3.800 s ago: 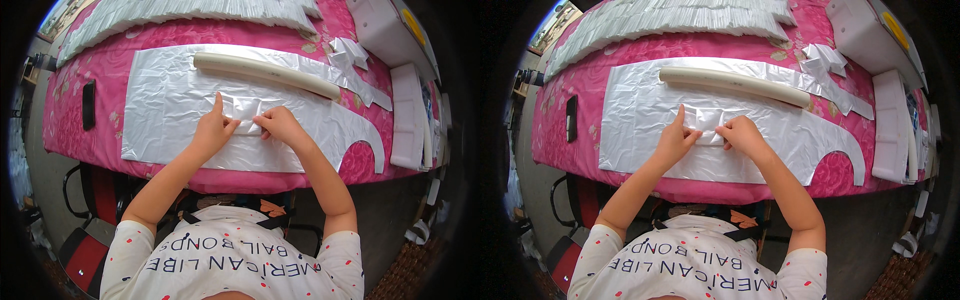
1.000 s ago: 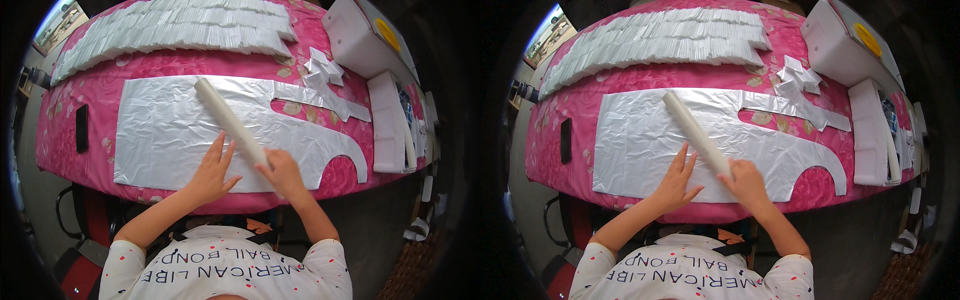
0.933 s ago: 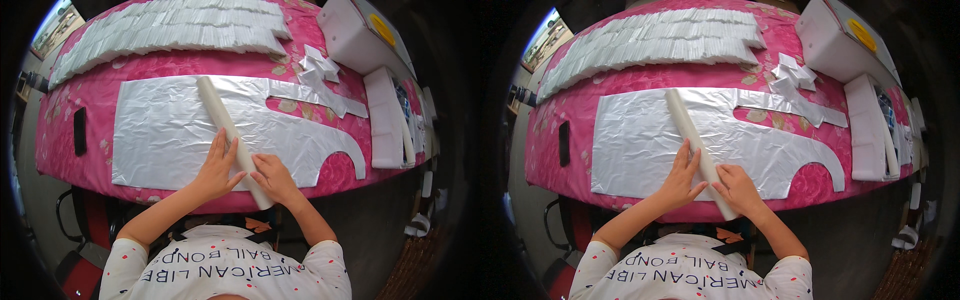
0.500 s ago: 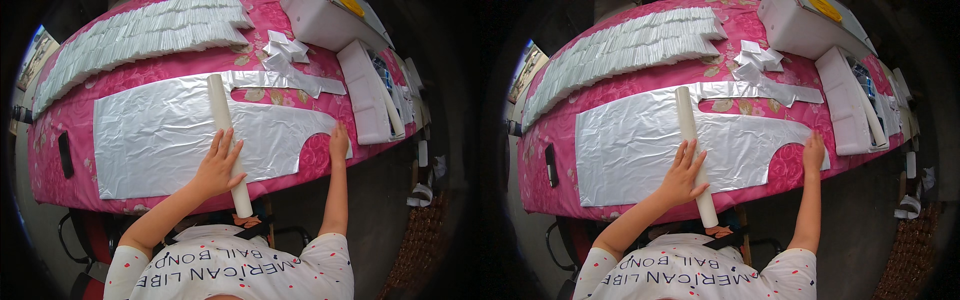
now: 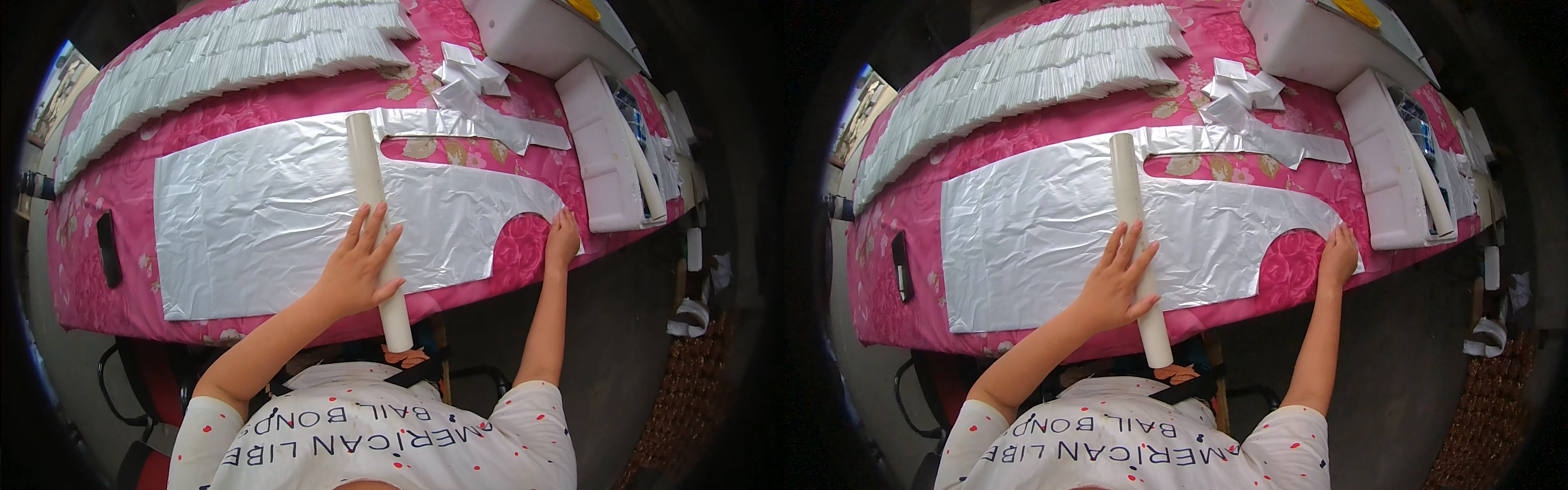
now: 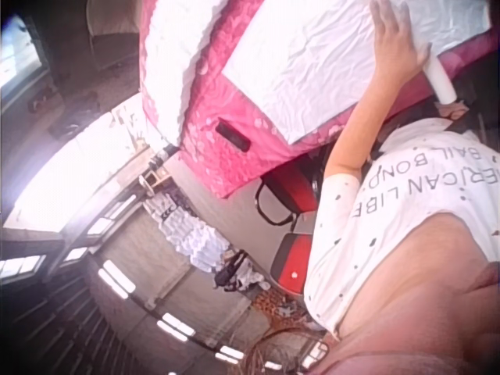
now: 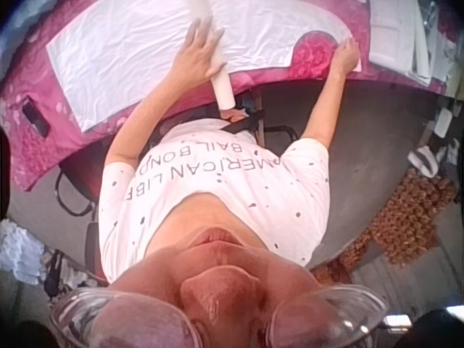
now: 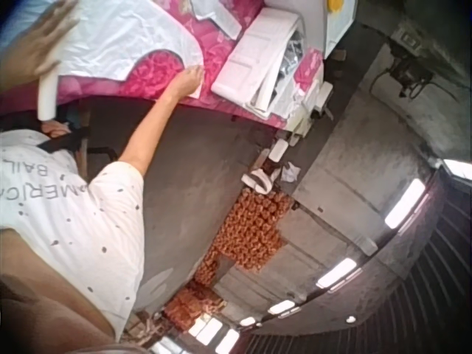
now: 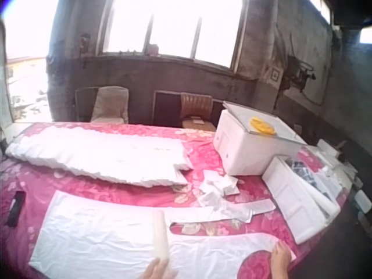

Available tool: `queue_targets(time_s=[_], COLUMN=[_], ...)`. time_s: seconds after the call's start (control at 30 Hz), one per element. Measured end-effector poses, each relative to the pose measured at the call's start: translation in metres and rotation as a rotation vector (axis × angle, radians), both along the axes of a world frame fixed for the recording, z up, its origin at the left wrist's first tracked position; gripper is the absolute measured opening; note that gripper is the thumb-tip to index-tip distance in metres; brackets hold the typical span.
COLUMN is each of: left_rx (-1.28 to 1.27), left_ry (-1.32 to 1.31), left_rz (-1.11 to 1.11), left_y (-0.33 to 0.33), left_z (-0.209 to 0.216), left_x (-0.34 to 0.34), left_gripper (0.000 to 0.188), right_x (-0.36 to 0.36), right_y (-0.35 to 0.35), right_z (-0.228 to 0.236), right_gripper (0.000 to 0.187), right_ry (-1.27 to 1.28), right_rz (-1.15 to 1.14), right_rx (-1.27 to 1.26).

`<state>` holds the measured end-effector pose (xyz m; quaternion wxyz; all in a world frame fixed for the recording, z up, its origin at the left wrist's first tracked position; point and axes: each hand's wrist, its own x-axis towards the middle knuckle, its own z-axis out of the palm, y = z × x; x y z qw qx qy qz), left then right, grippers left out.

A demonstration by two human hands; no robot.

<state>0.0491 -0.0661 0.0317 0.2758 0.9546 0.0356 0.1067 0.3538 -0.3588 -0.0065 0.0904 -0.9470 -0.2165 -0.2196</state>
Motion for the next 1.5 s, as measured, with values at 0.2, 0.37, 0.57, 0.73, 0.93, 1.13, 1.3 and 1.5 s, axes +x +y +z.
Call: queue_targets(time_s=[0.2, 0.37, 0.57, 0.73, 0.93, 1.13, 1.3, 1.5], left_rx=[0.012, -0.188, -1.458, -1.360, -1.141, -0.303, 0.431, 0.281], left_ry=[-0.026, -0.114, 0.055, 0.253, 0.288, 0.329, 0.006, -0.168], left_rz=[0.013, 0.035, 0.297, 0.470, 0.736, 0.759, 0.617, 0.493], left_y=[-0.003, -0.010, -0.010, 0.061, 0.178, 0.197, 0.149, 0.083], left_z=[0.000, 0.004, 0.011, 0.010, 0.004, 0.009, 0.028, 0.028], left_x=[0.002, 0.002, -0.004, -0.052, -0.162, -0.188, -0.130, -0.065], left_gripper=[0.067, 0.064, 0.045, 0.026, 0.023, 0.024, 0.034, 0.049], right_x=[-0.029, -0.100, -0.223, -0.261, -0.260, -0.265, -0.269, -0.270], right_y=[0.028, 0.093, 0.165, 0.173, 0.136, 0.129, 0.136, 0.138], right_z=[0.041, 0.062, 0.082, 0.094, 0.087, 0.077, 0.079, 0.083], right_gripper=[0.010, 0.007, 0.013, 0.021, 0.026, 0.050, 0.052, 0.050], right_ry=[0.049, 0.220, 1.008, 0.871, 0.581, 0.948, 1.199, 1.191], right_rz=[-0.004, 0.294, 0.681, 0.979, 0.769, 0.400, 0.308, 0.321], right_rx=[0.137, 0.445, 0.667, 0.528, 0.300, -0.111, -0.056, -0.058])
